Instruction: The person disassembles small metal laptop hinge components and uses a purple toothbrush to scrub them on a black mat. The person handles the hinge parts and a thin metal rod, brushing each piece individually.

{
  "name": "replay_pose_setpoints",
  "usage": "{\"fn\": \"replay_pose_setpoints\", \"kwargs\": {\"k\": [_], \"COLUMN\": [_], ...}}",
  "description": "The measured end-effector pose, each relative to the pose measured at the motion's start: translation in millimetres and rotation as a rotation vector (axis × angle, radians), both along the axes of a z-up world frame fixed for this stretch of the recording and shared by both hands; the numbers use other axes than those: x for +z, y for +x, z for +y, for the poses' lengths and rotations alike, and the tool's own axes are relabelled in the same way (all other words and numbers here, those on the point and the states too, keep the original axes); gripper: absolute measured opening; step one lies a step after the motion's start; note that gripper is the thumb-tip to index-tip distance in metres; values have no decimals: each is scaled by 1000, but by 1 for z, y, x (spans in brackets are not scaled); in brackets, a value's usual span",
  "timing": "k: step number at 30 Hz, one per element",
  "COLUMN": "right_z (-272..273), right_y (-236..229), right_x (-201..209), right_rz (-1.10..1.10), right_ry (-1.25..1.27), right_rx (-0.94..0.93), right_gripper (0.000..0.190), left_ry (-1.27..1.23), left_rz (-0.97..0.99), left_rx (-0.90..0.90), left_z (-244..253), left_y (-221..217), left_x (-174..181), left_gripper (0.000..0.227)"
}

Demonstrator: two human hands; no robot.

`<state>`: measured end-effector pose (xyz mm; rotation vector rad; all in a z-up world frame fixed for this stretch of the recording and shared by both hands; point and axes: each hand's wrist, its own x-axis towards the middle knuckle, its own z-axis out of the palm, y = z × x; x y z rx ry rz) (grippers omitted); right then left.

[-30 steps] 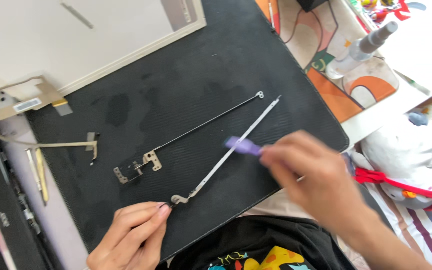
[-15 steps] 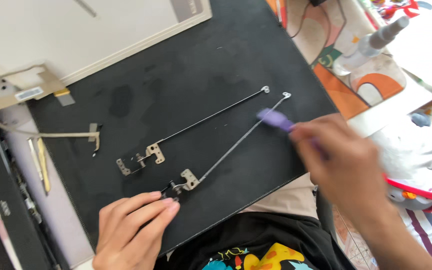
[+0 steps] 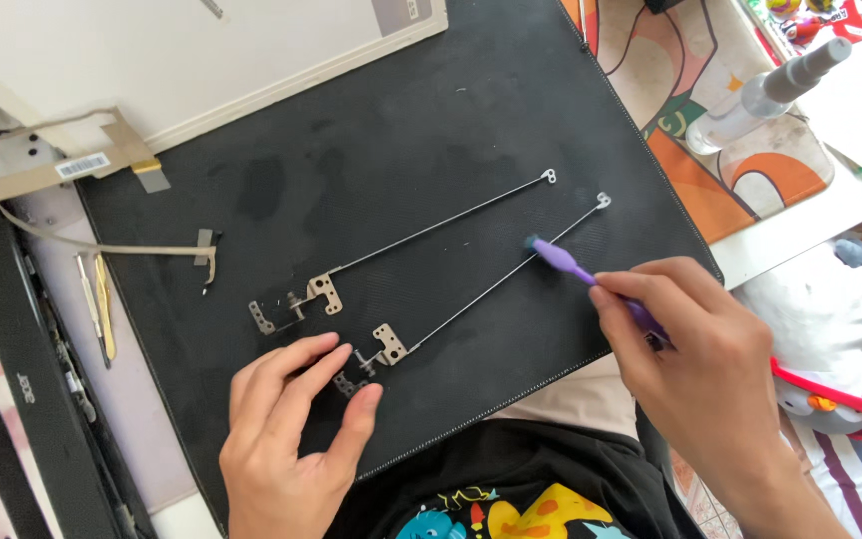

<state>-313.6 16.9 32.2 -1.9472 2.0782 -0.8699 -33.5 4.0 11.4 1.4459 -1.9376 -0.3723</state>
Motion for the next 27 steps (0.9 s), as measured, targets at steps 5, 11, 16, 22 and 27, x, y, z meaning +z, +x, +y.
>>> {"fn": "replay_pose_setpoints", "kwargs": {"k": [5,11,16,22,27], "right_z": [6,14,22,18,21], "right_y": [4,28,18,31,64], "right_x": [-5,-5,-16,-7,-13], "right_rz": [84,28,127,-44,-72], "right_ry": [-30,22,75,104,26], "right_rx": [0,112,116,236,378], "right_gripper": [4,8,21,26,20], "left_ry": [30,33,75,99,49], "left_rz": [60,199,230,259,231], "left_rx": [0,-77,-66,-87,-84], "left_z": [5,6,3,4,5], "left_y": [-8,-14,-13,-7,-6], "left_x": [11,7,4,-7,-7], "left_gripper": [17,21,19,26,29]}}
